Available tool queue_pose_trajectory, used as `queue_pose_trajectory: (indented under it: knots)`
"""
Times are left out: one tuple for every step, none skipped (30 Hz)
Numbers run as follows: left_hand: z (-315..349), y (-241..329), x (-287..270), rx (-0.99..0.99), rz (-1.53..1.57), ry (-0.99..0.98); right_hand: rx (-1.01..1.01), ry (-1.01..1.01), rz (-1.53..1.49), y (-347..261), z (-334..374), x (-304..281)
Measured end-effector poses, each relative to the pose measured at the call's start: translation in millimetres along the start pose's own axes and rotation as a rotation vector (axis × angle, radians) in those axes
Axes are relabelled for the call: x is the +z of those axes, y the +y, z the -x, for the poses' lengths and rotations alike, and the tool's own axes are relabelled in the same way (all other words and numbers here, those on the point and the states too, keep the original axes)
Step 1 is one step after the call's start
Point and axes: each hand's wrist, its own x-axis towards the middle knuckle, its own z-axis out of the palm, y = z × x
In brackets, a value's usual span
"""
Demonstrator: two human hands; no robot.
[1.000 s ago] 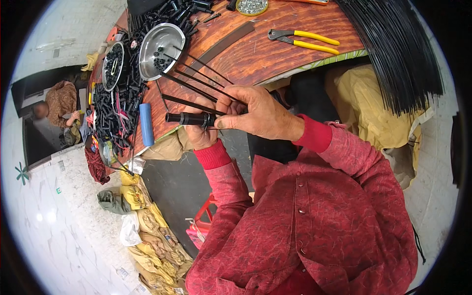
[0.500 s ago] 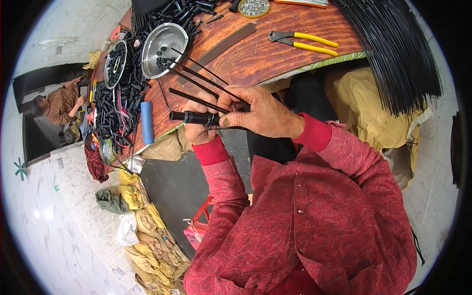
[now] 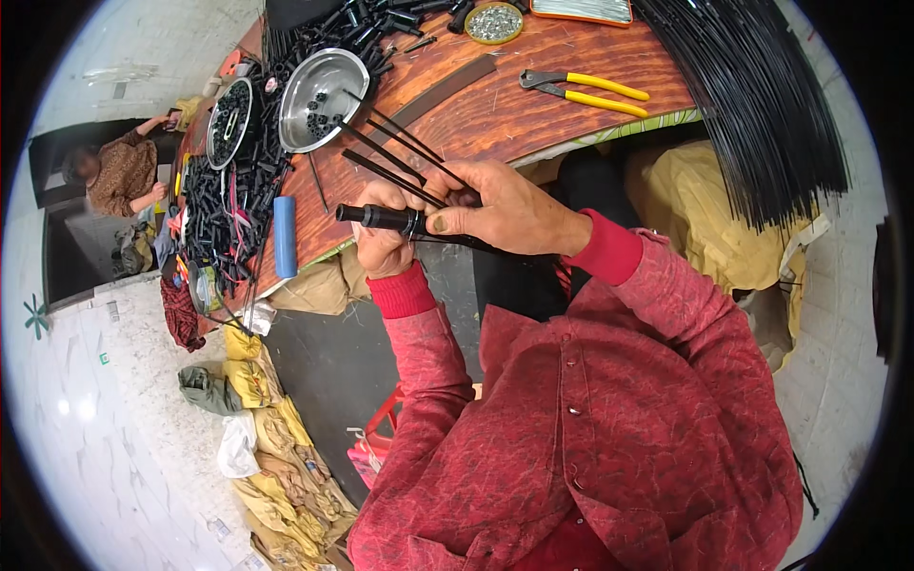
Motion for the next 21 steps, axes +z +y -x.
queue_pose_trajectory:
  knots:
    - [1,0,0,-0.009,0.011,0.021,-0.011,-0.017,-0.022,2,-1,-1]
    - [0,-1,-1,-0.007,0.012,0.020,-0.011,-0.017,-0.021,3,-2,-1]
    - [-1,-2,-1,-0.012,0.022,0.011,-0.036,-0.001,-0.053,3,-3,-1]
    - [-1,-2,-2,-0.016,0.032,0.003,-0.061,0.013,-0.086,3,-3,-1]
    - [0,-2,-3,-0.045,0.032,0.031,-0.060,0.011,-0.085,3,-2,-2]
    - [0,-2,-4,-0.043,0.014,0.029,-0.026,0.023,-0.079,3,-1,-4]
    - [0,-4,-3,-0.025,0.019,0.053,0.009,0.034,-0.073,3,-1,-5]
    - [-1,-5,-2,-0.007,0.025,0.077,0.009,0.030,-0.069,1,0,-4]
    - [0,-5,-1,-0.002,0.027,0.078,0.003,0.080,-0.088,-2,0,-3]
    - [0,-5,-1,-0.020,-0.016,0.121,-0.005,0.135,-0.107,-5,2,-3]
    - [0,-4,-1,-0.038,-0.059,0.164,-0.005,0.136,-0.103,-7,2,-3]
    - [0,-4,0,-0.037,-0.055,0.162,-0.042,0.136,-0.045,-8,3,-4]
    - [0,-4,2,-0.034,-0.086,0.167,-0.078,0.136,0.012,-10,4,-4]
    - [-1,-3,5,-0.032,-0.116,0.172,-0.077,0.138,0.015,-11,5,-3]
    - [-2,-3,8,-0.018,-0.144,0.191,-0.098,0.179,0.072,-12,5,-2]
    - [-2,-3,9,-0.018,-0.142,0.190,-0.120,0.217,0.129,-13,5,-1]
    - [-2,-3,10,-0.007,-0.163,0.204,-0.120,0.218,0.131,-14,6,-1]
    - [-2,-3,11,0.003,-0.184,0.219,-0.153,0.260,0.245,-16,7,-1]
    - [-2,-3,12,0.004,-0.182,0.218,-0.186,0.301,0.359,-17,8,-1]
    - [-2,-4,13,0.008,-0.174,0.223,-0.186,0.301,0.361,-18,9,0]
    - [-2,-4,14,0.013,-0.166,0.228,-0.208,0.327,0.406,-19,9,1]
